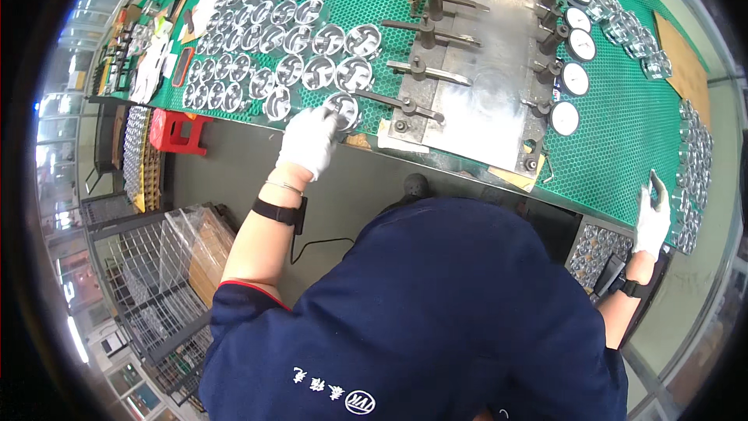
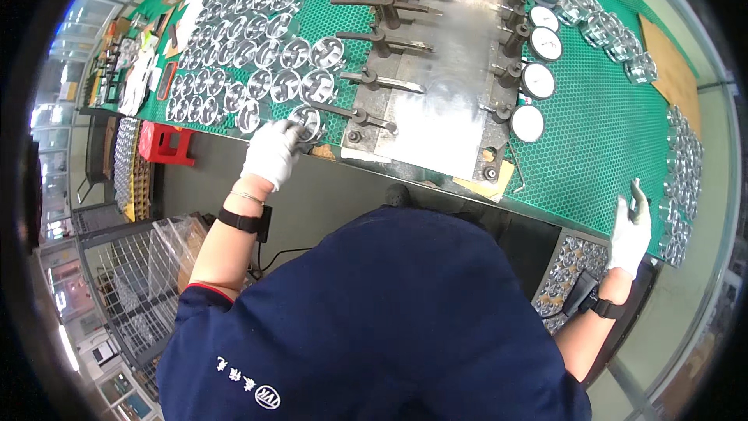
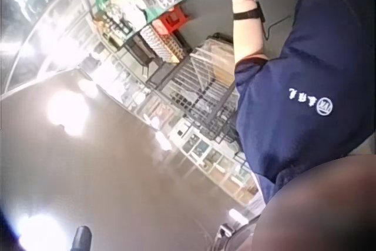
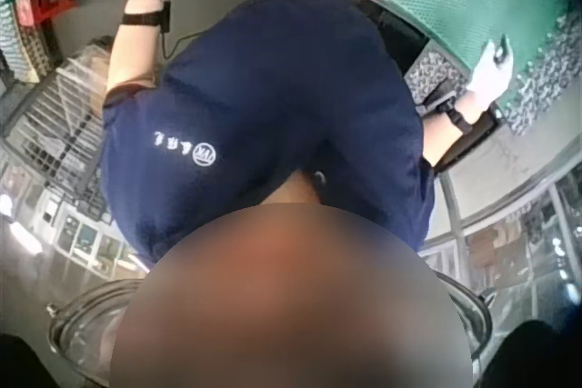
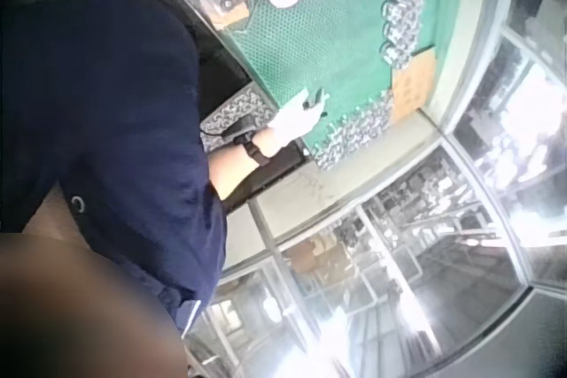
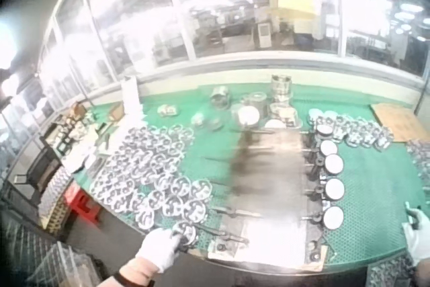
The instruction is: Inspecting metal pistons using a multi-dial measuring jig and packing them into a storage crate.
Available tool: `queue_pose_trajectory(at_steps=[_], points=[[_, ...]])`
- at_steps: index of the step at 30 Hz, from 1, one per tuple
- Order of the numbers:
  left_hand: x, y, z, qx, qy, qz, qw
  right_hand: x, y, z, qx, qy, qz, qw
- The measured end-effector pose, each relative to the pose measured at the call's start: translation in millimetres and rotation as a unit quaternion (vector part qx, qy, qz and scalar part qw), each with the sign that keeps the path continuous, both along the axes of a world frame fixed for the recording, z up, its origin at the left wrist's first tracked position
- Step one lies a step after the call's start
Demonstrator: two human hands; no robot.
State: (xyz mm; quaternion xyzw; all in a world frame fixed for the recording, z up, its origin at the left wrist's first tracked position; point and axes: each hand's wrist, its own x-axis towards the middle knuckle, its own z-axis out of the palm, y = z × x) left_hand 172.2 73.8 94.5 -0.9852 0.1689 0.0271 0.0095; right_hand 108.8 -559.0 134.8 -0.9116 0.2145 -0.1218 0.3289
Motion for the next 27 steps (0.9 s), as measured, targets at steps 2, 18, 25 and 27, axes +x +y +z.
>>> queue_pose_trajectory(at_steps=[2,18,25,27], points=[[2,-4,-9,-0.009,0.015,-0.027,0.999,2,32,21,-0.103,0.031,0.044,0.993],[13,32,-73,0.063,0.029,0.019,0.997,4,230,215,0.130,0.085,0.721,0.676],[14,-17,-45,0.084,0.059,0.074,0.992,-7,186,188,0.287,-0.147,0.658,0.681],[13,6,-58,0.071,-0.002,0.010,0.997,-2,186,175,0.329,-0.205,0.628,0.675]])
